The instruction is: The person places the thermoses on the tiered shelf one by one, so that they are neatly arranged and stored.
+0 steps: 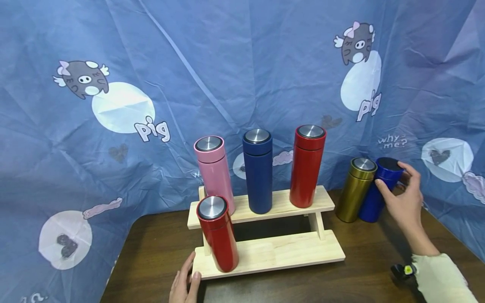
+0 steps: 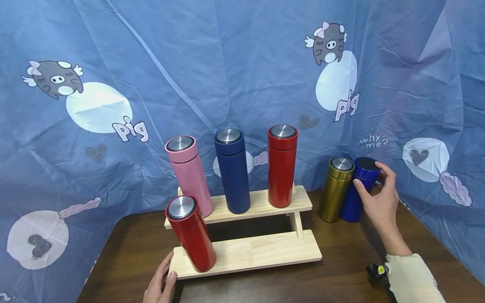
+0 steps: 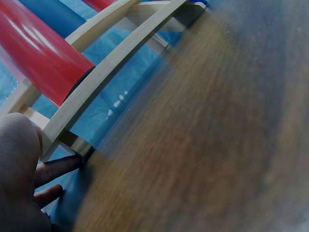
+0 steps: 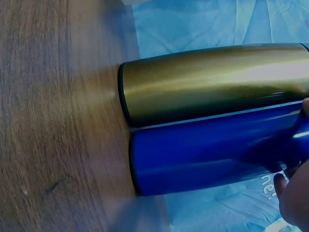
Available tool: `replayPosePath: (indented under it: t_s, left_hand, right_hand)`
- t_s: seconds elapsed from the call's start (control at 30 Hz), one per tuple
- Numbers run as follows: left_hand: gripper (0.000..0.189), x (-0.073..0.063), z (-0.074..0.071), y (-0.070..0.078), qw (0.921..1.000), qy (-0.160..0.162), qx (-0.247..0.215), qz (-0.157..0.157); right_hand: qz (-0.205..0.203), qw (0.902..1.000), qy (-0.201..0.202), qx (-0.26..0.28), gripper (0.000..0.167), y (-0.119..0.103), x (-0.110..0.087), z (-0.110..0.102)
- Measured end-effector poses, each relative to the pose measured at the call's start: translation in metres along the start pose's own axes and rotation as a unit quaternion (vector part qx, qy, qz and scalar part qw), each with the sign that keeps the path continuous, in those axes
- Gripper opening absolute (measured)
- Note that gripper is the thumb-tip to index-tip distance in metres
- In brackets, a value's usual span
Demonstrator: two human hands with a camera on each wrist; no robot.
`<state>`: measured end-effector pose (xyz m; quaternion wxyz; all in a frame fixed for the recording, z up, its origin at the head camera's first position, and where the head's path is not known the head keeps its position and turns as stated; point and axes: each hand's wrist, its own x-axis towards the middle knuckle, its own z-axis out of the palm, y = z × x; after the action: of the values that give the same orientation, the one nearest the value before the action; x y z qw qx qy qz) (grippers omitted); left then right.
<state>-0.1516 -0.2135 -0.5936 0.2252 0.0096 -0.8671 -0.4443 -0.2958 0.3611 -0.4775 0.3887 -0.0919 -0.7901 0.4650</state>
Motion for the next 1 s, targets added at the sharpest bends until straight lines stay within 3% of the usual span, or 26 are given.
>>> replayPosePath:
  t_s: [0.63, 1.0]
  left_hand:
    - [0.044, -0.001, -0.001, 0.004, 1.0000, 0.003, -0.002, 0.006]
    - [0.045, -0.001, 0.000, 0.002, 0.9999, 0.009, -0.004, 0.005]
  right_hand:
    - [-0.047, 0.9952, 0.077, 0.038, 0.080, 0.000, -0.011, -0.005]
    - [-0.075, 0.9914, 0.092, 0.056, 0.076, -0.014, -0.021, -0.015]
